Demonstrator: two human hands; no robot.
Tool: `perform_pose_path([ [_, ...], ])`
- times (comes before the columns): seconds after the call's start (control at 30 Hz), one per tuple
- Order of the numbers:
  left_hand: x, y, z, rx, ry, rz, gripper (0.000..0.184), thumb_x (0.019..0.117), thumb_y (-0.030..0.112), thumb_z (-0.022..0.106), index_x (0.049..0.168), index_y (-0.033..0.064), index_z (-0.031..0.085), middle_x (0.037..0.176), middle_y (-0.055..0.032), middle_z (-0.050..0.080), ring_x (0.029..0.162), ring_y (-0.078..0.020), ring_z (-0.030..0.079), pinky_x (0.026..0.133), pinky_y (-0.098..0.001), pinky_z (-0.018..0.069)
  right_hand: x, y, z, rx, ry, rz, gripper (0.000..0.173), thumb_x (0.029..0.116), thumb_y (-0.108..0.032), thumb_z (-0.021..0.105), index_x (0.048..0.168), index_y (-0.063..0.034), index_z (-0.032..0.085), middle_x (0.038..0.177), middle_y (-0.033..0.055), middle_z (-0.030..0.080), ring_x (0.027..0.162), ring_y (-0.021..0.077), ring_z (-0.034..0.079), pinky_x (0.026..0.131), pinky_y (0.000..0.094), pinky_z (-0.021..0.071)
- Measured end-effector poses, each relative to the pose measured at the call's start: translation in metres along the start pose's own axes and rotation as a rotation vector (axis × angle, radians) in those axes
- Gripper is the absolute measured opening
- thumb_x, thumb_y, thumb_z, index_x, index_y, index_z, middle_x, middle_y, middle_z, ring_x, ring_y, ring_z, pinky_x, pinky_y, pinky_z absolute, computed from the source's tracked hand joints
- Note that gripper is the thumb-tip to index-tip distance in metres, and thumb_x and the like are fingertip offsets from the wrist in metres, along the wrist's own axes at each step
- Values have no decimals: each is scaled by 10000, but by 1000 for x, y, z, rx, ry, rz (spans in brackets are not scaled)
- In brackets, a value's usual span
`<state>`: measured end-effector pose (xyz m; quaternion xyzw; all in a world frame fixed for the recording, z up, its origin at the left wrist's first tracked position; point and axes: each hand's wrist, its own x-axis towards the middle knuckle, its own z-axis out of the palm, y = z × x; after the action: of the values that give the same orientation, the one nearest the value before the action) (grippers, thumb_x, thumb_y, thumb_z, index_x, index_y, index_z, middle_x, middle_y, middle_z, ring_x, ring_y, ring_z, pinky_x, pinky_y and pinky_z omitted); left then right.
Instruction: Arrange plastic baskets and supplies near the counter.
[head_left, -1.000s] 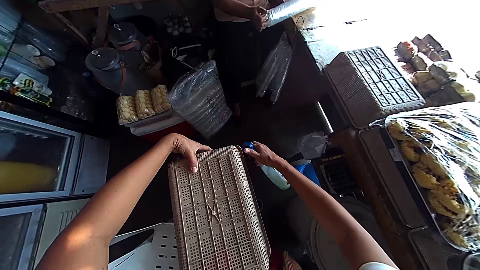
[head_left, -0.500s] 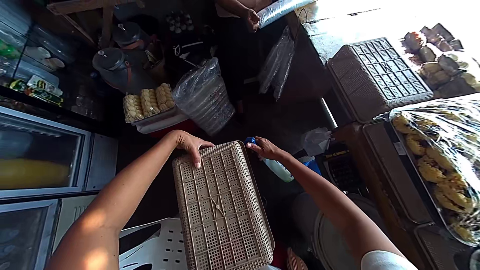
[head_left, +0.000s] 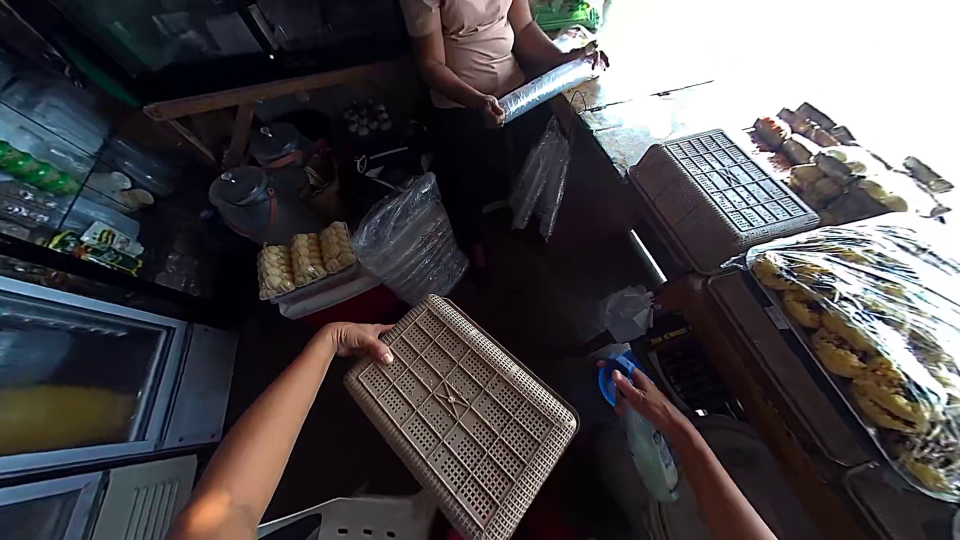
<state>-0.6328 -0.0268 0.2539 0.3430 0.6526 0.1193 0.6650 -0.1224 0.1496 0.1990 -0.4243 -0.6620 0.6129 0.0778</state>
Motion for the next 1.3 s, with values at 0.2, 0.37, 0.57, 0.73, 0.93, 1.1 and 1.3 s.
perform_pose_path([
  [0.2,-15,-34,-2,-168,60,78,884,527,416,905,1272,138,519,951,39,735,831,-76,722,765,-260,612,-77,47,8,167,224,117,514,1040,-368,421,1369,17,511,1012,63,638,572,69,581,542,245,540],
  [0.37,-35,-65,5,-268,217,94,731,680,356,793,1300,100,503,950,5,724,836,-107,716,768,-303,612,-102,57,32,288,384,81,482,1059,-320,364,1373,21,496,980,46,628,593,66,593,557,248,557],
  [0.57,-50,-82,20,-438,388,32,300,1015,185,528,1284,52,531,956,-64,694,842,-140,688,776,-331,585,-107,33,68,337,468,49,454,1076,-276,344,1374,28,501,1002,54,626,624,68,600,565,245,552],
  [0.73,-47,-78,29,-568,492,-9,331,1022,260,577,1277,50,581,1046,-121,688,919,-200,680,814,-401,574,-101,29,94,364,504,33,459,1082,-294,330,1375,16,497,1028,63,629,630,76,613,559,245,556],
  [0.93,-46,-10,19,-553,482,-7,406,1036,348,553,1328,66,558,1187,-159,653,1036,-263,655,855,-467,558,-90,20,110,365,509,64,444,1087,-291,335,1354,11,520,1040,66,613,663,86,623,571,248,558],
  [1.1,-27,75,8,-503,473,8,456,1032,394,561,1352,70,530,1228,-180,618,1035,-275,640,836,-443,555,-73,6,94,360,502,21,435,1058,-286,378,1323,25,527,969,25,615,611,51,597,564,222,551],
  [1.3,22,191,-6,-483,467,43,569,1034,509,501,1402,75,476,1305,-200,566,1104,-316,605,886,-499,527,-41,-10,48,290,595,-116,467,992,-309,481,1271,57,562,961,9,628,607,-3,570,564,178,521],
])
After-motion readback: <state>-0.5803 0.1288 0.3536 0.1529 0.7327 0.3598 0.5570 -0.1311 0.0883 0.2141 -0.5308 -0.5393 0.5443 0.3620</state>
